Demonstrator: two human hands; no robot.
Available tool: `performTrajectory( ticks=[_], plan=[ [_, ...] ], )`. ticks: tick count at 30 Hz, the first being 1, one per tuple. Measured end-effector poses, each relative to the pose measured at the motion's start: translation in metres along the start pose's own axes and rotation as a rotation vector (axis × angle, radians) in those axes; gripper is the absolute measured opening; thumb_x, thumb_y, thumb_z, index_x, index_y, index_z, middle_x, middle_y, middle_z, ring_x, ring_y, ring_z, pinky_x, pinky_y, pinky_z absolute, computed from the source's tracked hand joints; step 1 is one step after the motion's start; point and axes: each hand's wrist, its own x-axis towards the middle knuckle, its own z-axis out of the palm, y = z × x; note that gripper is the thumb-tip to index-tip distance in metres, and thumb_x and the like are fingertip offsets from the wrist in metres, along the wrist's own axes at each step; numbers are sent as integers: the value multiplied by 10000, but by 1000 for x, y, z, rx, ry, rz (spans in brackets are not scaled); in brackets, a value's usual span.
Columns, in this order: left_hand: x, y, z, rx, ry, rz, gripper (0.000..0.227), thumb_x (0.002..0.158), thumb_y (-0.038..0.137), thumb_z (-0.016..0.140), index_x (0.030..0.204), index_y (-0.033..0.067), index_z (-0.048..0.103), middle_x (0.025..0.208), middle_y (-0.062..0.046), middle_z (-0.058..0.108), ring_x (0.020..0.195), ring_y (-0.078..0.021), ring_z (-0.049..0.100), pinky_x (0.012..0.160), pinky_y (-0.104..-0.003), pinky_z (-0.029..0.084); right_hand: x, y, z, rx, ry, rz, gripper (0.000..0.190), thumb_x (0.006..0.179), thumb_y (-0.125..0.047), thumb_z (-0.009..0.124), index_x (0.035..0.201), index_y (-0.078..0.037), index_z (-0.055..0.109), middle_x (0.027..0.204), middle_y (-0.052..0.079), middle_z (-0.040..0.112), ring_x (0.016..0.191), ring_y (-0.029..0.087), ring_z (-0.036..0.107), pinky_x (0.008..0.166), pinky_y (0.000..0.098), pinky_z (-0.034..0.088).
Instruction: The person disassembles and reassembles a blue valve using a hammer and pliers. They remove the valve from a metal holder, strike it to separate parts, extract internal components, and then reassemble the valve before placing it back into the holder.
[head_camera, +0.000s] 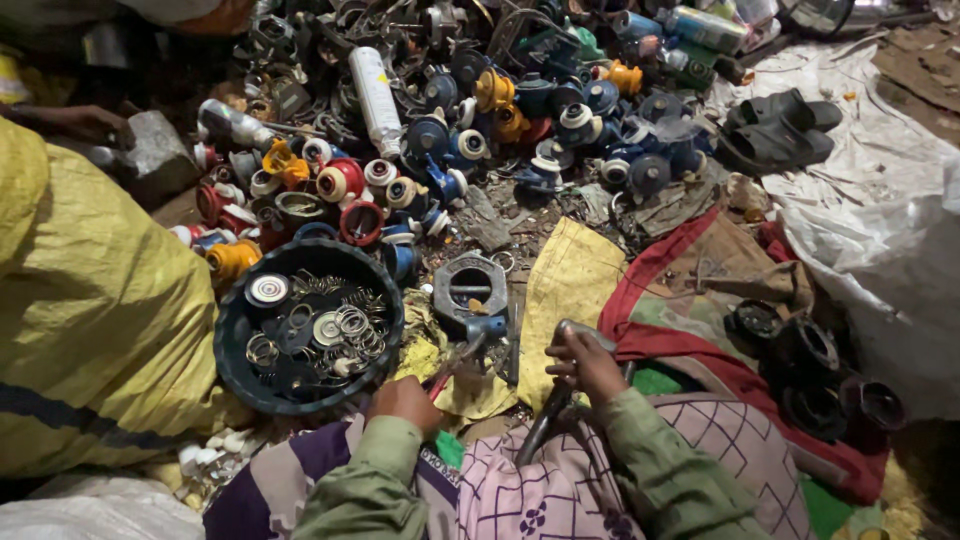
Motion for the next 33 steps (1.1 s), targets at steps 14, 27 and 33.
performTrajectory(
  ticks=[14,27,33],
  plan=[
    [31,-13,36,-26,-49,-39,420,720,314,823,1062,75,784,1154,-227,718,1116,-378,698,981,-429,563,21,40,-15,-715,219,-281,609,834,-512,740,1198,-25,705,1086,157,776,1011,273,754,900,375,569],
    [38,-8,49,-43,-56,-47,473,745,405,823,1057,54,774,1174,-233,706,1131,-371,688,988,-431,554,85,102,-42,-53,206,27,299,862,-309,784,955,-58,652,754,86,609,612,239,550,538,406,440],
    [44,-8,56,-41,-33,-38,564,698,496,845,1036,49,786,1144,-224,729,1090,-361,711,962,-421,570,82,92,-38,212,170,248,213,901,-234,767,952,-109,602,708,32,530,580,197,474,505,356,361]
  ],
)
